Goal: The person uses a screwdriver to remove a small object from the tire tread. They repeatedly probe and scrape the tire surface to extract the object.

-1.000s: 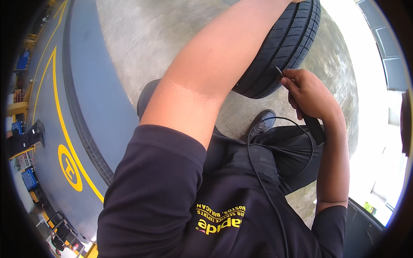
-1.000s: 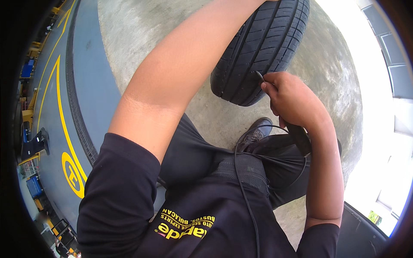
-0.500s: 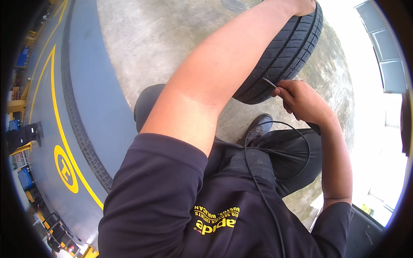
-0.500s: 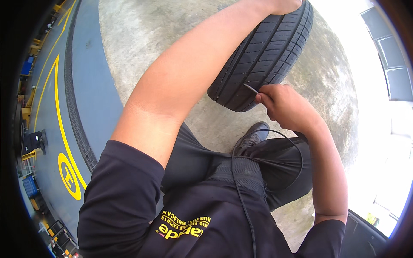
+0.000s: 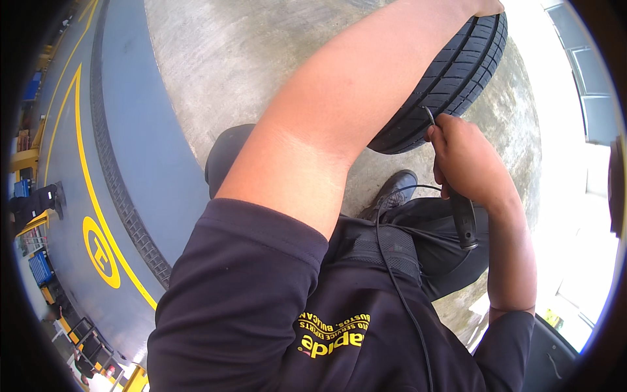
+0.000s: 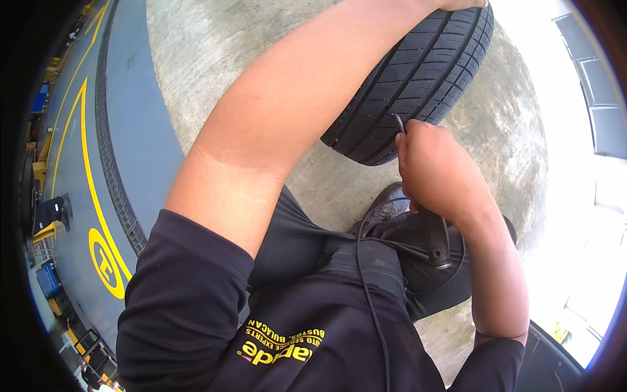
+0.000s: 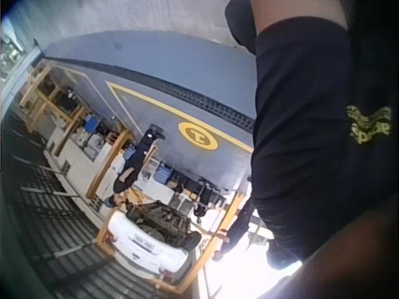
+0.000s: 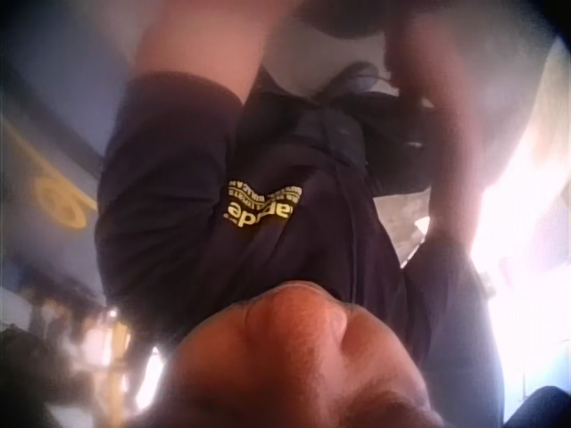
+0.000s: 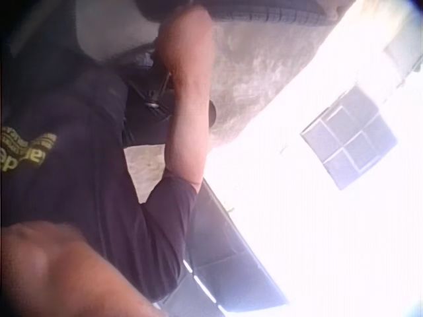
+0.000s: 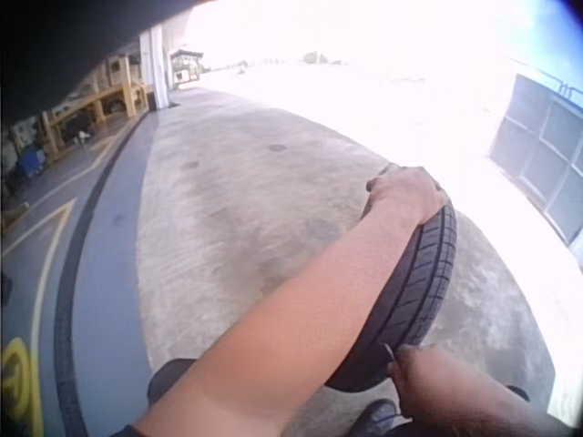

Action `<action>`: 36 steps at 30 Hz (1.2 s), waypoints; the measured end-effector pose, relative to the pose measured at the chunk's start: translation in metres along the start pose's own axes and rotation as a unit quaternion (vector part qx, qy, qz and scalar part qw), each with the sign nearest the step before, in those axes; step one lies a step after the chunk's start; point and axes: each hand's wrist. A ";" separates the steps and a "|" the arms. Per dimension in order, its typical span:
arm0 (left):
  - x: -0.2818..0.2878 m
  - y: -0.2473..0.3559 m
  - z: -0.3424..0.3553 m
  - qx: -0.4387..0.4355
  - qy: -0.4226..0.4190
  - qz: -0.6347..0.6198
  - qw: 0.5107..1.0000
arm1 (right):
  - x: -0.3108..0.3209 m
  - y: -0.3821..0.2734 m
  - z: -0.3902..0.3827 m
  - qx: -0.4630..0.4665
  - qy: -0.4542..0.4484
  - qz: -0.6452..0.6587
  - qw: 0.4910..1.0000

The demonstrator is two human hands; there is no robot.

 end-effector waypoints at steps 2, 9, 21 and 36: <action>-0.002 -0.003 0.005 0.015 0.003 0.006 1.000 | 0.007 -0.003 0.004 0.013 -0.032 0.014 0.999; -0.016 0.043 0.043 0.217 -0.034 0.226 0.949 | 0.009 -0.005 0.055 0.150 -0.207 -0.011 0.967; -0.006 0.003 0.027 0.093 -0.010 0.070 0.993 | -0.010 0.042 0.004 0.040 -0.112 0.183 0.976; -0.006 0.001 0.036 0.159 0.013 0.063 0.985 | -0.004 0.019 0.008 0.082 0.185 -0.138 0.970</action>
Point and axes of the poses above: each hand's wrist, its own z-axis towards the middle knuckle, its own x-axis out of the back of the hand, y = z × x, and after that the axes turned 4 degrees about -x, right-handed
